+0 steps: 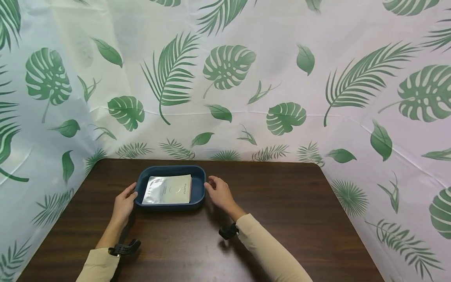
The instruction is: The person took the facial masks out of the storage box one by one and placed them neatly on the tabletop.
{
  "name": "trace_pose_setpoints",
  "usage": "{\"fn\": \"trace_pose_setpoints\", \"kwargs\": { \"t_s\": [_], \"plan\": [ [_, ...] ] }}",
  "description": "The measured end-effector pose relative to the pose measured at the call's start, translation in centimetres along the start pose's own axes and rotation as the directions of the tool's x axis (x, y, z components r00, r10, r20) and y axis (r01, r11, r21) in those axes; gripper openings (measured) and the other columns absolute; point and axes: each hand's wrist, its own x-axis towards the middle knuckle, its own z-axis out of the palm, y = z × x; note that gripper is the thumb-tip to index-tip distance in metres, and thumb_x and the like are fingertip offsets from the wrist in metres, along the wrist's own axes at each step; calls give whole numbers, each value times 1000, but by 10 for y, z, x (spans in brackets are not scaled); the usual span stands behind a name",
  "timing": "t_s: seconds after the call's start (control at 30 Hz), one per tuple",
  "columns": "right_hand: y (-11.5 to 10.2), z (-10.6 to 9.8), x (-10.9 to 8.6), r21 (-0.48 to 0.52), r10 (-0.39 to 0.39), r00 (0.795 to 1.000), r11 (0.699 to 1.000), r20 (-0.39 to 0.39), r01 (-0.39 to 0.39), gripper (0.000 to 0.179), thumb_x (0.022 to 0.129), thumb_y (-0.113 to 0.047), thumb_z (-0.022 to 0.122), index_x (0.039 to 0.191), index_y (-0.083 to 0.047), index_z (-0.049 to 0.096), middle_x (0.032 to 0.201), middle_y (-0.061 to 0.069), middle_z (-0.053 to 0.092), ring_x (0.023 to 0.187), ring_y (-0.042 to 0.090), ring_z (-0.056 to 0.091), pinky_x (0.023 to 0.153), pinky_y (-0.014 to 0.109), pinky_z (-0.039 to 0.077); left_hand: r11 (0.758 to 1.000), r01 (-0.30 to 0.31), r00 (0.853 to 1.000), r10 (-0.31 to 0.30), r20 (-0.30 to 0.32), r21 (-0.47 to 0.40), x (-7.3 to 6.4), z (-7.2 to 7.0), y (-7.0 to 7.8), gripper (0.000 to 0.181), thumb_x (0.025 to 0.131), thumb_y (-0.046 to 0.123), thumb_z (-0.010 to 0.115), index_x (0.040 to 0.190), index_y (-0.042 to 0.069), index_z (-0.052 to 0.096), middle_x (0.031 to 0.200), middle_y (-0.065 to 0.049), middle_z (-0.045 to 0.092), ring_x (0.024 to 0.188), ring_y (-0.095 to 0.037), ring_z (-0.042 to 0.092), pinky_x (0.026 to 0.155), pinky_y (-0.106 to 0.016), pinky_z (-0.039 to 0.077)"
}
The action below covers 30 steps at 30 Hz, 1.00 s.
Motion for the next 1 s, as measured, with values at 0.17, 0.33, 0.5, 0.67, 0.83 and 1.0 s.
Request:
{"fn": "trace_pose_setpoints", "kwargs": {
  "t_s": [0.17,0.33,0.5,0.67,0.83,1.0],
  "plan": [
    [-9,-5,6,-16,4,1000,1000,11,-3,38,98,-20,58,128,3,58,111,17,67,103,31,64,91,47,51,1000,8,1000,-8,2,1,1,2,0,49,103,8,36,151,4,31,156,-23,32,142,-33,31,115,-48,30],
    [-21,-3,16,-46,17,999,999,42,-15,39,97,-20,59,130,2,57,114,17,67,106,31,63,91,46,51,1000,25,1000,-25,-2,-13,0,0,0,49,103,8,36,152,4,31,157,-21,29,143,-33,29,116,-47,28],
    [-36,1,24,-39,30,995,999,99,-26,42,98,-22,58,134,0,54,119,17,65,110,31,62,92,45,51,999,38,999,-39,-17,-11,-2,-1,2,49,104,8,35,152,5,30,158,-21,27,144,-34,28,116,-48,28],
    [-43,8,28,-27,63,989,998,137,-60,43,98,-22,57,134,1,54,118,16,66,110,30,62,90,44,52,999,39,999,-39,-10,-3,-4,0,2,49,104,8,35,153,6,29,159,-20,26,145,-34,27,117,-49,26],
    [-43,18,32,-34,93,983,995,161,-89,43,98,-22,57,133,3,55,116,17,67,107,30,62,88,43,53,1000,31,1000,-31,3,5,-5,2,1,49,104,8,35,153,5,29,159,-21,25,145,-35,27,117,-50,26],
    [-44,26,37,-32,150,975,989,167,-146,45,97,-22,58,133,5,54,114,19,67,104,30,63,88,43,52,999,29,1000,-29,8,15,-6,3,2,49,104,8,35,153,6,29,159,-21,25,145,-36,26,117,-50,26]
  ]
}}
